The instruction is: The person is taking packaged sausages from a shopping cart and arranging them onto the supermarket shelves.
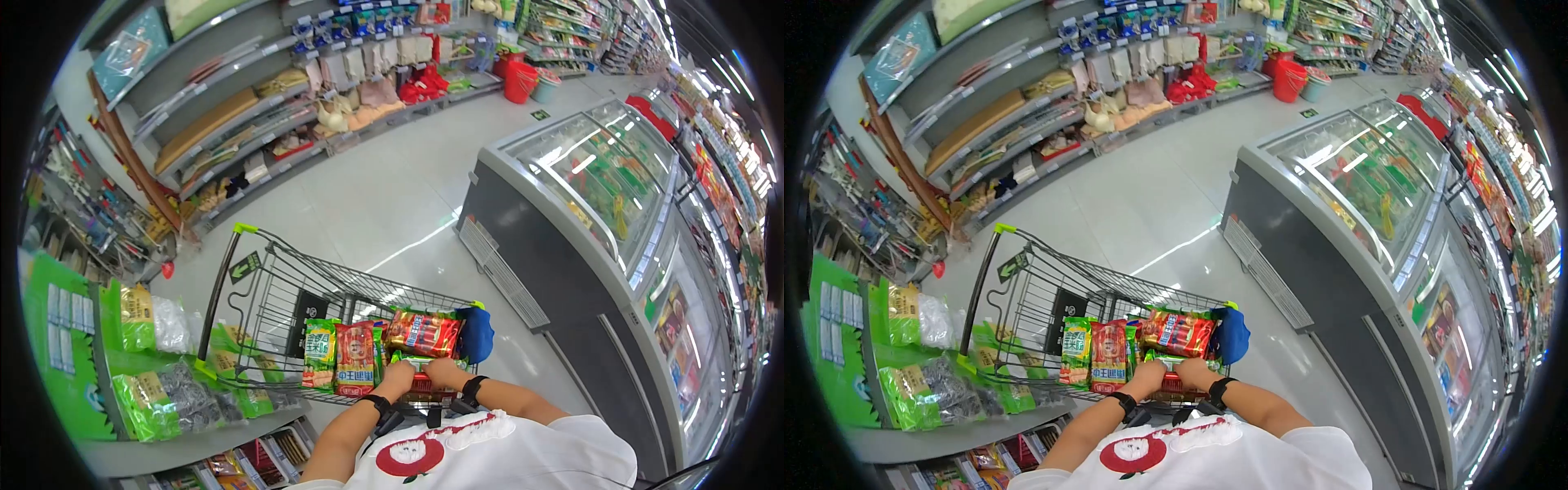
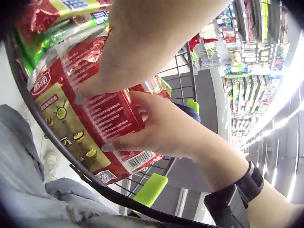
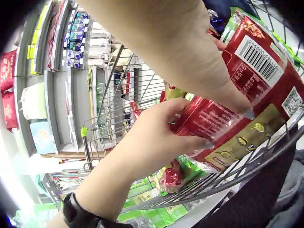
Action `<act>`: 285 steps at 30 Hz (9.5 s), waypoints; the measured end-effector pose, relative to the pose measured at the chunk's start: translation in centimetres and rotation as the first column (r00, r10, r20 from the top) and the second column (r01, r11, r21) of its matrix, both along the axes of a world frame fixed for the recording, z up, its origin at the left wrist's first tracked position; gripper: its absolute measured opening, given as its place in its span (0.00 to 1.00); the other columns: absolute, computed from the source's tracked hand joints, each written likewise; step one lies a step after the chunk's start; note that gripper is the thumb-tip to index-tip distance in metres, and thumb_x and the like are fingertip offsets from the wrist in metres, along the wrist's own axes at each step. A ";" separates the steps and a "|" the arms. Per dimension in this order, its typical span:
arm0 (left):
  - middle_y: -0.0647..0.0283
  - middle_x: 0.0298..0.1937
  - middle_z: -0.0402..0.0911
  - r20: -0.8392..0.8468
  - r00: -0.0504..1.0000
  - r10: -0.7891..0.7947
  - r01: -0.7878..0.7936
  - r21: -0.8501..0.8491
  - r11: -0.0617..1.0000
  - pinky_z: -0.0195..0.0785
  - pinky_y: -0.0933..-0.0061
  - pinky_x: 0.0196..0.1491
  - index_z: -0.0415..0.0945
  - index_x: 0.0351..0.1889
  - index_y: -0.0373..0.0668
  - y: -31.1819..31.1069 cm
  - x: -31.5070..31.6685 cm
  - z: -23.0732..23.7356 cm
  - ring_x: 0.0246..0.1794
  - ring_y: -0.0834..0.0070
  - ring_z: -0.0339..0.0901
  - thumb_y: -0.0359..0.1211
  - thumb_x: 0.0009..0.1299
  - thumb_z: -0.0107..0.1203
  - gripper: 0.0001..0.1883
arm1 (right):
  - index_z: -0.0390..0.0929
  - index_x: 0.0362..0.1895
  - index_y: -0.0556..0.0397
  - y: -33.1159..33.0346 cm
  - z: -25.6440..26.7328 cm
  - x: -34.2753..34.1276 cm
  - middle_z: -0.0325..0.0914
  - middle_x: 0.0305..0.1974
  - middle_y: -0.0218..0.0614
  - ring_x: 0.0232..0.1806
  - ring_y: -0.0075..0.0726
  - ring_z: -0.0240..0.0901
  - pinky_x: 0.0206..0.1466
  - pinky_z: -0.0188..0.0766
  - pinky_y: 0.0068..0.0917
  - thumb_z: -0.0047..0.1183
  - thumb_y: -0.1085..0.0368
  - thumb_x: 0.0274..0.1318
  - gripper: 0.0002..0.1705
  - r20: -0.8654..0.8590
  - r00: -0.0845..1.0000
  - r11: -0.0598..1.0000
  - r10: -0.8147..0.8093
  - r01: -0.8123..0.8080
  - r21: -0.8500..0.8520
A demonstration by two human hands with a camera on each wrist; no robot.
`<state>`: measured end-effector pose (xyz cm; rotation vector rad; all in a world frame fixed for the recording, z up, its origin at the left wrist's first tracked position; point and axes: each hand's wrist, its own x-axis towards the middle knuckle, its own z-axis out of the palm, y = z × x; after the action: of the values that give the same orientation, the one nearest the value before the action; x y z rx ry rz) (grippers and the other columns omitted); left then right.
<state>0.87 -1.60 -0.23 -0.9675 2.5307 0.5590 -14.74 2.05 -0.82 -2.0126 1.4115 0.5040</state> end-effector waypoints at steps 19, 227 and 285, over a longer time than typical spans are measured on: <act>0.63 0.32 0.79 0.049 0.977 0.207 -0.162 -0.463 0.872 0.57 0.57 0.51 0.78 0.31 0.50 8.6 -4.3 9.8 0.43 0.65 0.73 0.32 0.50 0.54 0.09 | 0.70 0.37 0.50 8.8 1.9 -4.0 0.77 0.30 0.46 0.33 0.52 0.75 0.36 0.71 0.44 0.61 0.46 0.32 0.29 0.547 0.801 0.891 -0.244 0.407 -0.199; 0.51 0.49 0.73 -0.962 -0.268 -0.043 -0.659 0.216 -0.720 0.62 0.69 0.52 0.58 0.54 0.33 75.1 57.0 30.8 0.49 0.63 0.72 0.32 0.56 0.60 0.30 | 0.71 0.41 0.56 53.7 31.8 76.7 0.75 0.29 0.38 0.31 0.38 0.71 0.37 0.67 0.29 0.59 0.60 0.43 0.21 0.930 -0.166 0.619 0.328 -0.706 -0.345; 0.57 0.31 0.79 -0.436 0.049 0.898 -0.977 0.166 0.134 0.69 0.64 0.34 0.74 0.36 0.41 39.3 9.7 11.0 0.30 0.62 0.77 0.39 0.65 0.47 0.12 | 0.76 0.31 0.54 23.2 8.5 12.6 0.74 0.31 0.46 0.37 0.52 0.69 0.43 0.66 0.42 0.51 0.63 0.43 0.10 0.774 0.597 0.917 0.209 0.156 -0.368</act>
<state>10.61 37.70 10.73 -2.9748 1.7786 0.9697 -2.16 25.21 7.65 -2.1227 0.9129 -0.7237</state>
